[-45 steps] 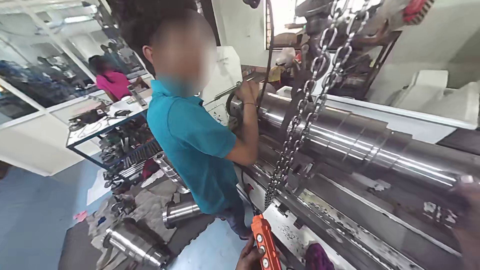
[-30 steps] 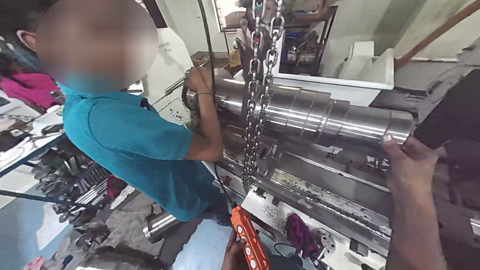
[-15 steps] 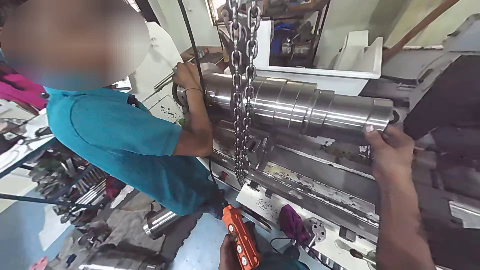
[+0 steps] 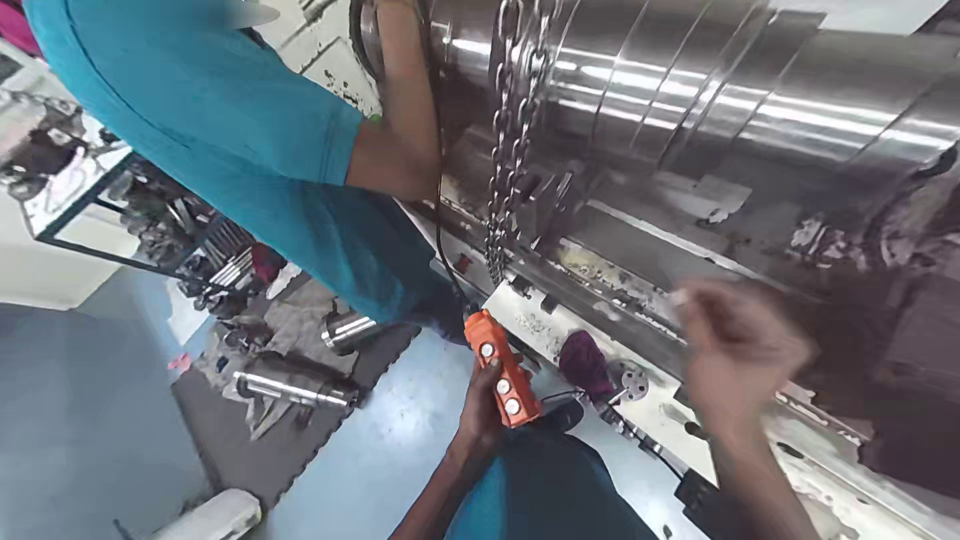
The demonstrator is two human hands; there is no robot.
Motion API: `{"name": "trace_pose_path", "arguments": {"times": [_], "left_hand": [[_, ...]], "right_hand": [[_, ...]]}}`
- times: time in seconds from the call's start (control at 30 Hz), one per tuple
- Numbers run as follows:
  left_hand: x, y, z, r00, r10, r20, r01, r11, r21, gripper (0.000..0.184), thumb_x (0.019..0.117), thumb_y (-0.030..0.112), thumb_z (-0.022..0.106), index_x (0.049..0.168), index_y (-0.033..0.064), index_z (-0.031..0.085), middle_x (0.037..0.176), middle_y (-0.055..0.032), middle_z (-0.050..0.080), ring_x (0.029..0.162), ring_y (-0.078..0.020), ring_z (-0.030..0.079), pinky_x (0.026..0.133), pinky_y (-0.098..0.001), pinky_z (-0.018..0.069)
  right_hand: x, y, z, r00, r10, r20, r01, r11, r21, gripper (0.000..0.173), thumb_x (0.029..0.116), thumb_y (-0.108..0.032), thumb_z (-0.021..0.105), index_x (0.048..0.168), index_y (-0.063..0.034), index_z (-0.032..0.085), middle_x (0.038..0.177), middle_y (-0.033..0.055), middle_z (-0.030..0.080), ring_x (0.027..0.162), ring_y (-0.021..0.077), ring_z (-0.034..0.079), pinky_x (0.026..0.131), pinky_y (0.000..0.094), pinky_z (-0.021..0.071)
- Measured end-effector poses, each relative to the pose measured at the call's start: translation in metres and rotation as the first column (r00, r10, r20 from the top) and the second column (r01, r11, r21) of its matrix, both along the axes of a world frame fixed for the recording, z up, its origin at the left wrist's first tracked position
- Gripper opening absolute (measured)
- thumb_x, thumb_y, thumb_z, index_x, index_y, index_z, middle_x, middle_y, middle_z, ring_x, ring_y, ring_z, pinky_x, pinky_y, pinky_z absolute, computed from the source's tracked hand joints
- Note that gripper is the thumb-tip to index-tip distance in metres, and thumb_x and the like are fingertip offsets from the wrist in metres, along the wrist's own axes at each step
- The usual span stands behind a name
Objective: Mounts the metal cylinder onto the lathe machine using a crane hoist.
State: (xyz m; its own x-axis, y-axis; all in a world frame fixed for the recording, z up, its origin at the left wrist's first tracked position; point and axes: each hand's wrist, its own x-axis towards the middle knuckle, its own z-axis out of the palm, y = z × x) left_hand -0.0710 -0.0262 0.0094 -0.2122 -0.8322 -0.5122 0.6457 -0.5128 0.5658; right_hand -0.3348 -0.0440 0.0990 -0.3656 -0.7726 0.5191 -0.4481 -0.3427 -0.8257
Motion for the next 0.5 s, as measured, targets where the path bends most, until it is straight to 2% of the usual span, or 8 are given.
{"name": "trace_pose_path", "arguments": {"times": [0.07,0.1,0.13,0.2,0.27,0.33,0.4,0.5], "left_hand": [[-0.005,0.000,-0.001,0.999,-0.005,-0.041,0.004,1.000,-0.028,0.052,0.1035,0.027,0.050,0.148,0.0103,0.029,0.112,-0.0194,0.066,0.094,-0.0299,0.071,0.080,-0.0455,0.0623],[-0.006,0.000,-0.001,0.999,-0.018,-0.050,0.015,0.999,-0.047,0.048,0.1064,0.035,0.045,0.145,0.0088,0.033,0.110,-0.0180,0.067,0.095,-0.0289,0.071,0.080,-0.0455,0.0624],[-0.006,0.000,0.002,0.998,-0.039,-0.055,0.036,0.998,-0.058,0.051,0.1091,0.047,0.033,0.139,0.0073,0.040,0.108,-0.0156,0.069,0.095,-0.0262,0.072,0.081,-0.0438,0.0624],[-0.003,-0.004,0.008,0.995,-0.069,-0.067,0.066,0.997,-0.042,0.072,0.1060,0.061,0.010,0.130,0.0082,0.052,0.103,-0.0102,0.072,0.095,-0.0200,0.072,0.082,-0.0387,0.0617],[0.003,-0.007,0.011,0.996,-0.041,-0.073,0.043,0.999,0.021,0.071,0.1079,0.057,0.009,0.123,0.0075,0.057,0.098,-0.0101,0.072,0.092,-0.0190,0.072,0.080,-0.0368,0.0615],[0.015,-0.008,0.010,0.996,-0.017,-0.082,0.021,0.999,0.048,0.054,0.1118,0.046,0.018,0.132,0.0087,0.052,0.100,-0.0121,0.071,0.092,-0.0214,0.072,0.080,-0.0389,0.0614],[0.032,-0.008,0.007,0.993,-0.056,-0.106,0.056,0.998,-0.001,0.044,0.1126,0.038,0.025,0.151,0.0180,0.030,0.110,-0.0114,0.069,0.098,-0.0220,0.071,0.084,-0.0406,0.0615],[0.052,-0.006,0.005,0.990,-0.069,-0.120,0.067,0.998,-0.014,0.046,0.1118,0.038,0.030,0.154,0.0211,0.024,0.112,-0.0131,0.069,0.098,-0.0239,0.072,0.082,-0.0420,0.0626]], "right_hand": [[0.044,0.019,-0.020,0.970,0.245,0.007,-0.242,0.952,0.185,0.016,0.0954,-0.013,0.067,0.104,-0.0026,0.076,0.102,0.0040,0.074,0.092,0.0078,0.070,0.083,0.0281,0.0608],[0.064,0.027,-0.029,0.942,0.335,0.009,-0.326,0.912,0.247,0.017,0.0973,-0.016,0.066,0.104,-0.0050,0.077,0.103,0.0044,0.074,0.093,0.0081,0.069,0.084,0.0276,0.0602],[0.082,0.034,-0.036,0.922,0.387,0.004,-0.372,0.885,0.280,0.017,0.0982,-0.016,0.065,0.104,-0.0063,0.078,0.104,0.0048,0.075,0.094,0.0081,0.070,0.084,0.0261,0.0598],[0.111,0.043,-0.045,0.907,0.421,-0.023,-0.392,0.862,0.321,0.019,0.0982,-0.014,0.063,0.109,-0.0077,0.078,0.107,0.0057,0.075,0.100,0.0109,0.071,0.089,0.0278,0.0602],[0.133,0.045,-0.052,0.911,0.396,-0.115,-0.337,0.875,0.348,0.021,0.0982,-0.015,0.062,0.113,-0.0105,0.077,0.108,0.0037,0.076,0.103,0.0131,0.070,0.094,0.0315,0.0569],[0.150,0.041,-0.049,0.928,0.320,-0.188,-0.242,0.906,0.347,0.020,0.0983,-0.017,0.063,0.110,-0.0118,0.078,0.103,0.0013,0.077,0.099,0.0130,0.071,0.094,0.0325,0.0563],[0.164,0.035,-0.034,0.948,0.240,-0.209,-0.169,0.937,0.307,0.016,0.0963,-0.016,0.066,0.105,-0.0115,0.079,0.095,-0.0002,0.076,0.092,0.0103,0.070,0.088,0.0279,0.0573],[0.182,0.028,-0.009,0.941,0.196,-0.274,-0.134,0.965,0.227,0.013,0.0963,-0.014,0.066,0.096,-0.0121,0.078,0.087,-0.0023,0.075,0.085,0.0095,0.067,0.084,0.0287,0.0553]]}}
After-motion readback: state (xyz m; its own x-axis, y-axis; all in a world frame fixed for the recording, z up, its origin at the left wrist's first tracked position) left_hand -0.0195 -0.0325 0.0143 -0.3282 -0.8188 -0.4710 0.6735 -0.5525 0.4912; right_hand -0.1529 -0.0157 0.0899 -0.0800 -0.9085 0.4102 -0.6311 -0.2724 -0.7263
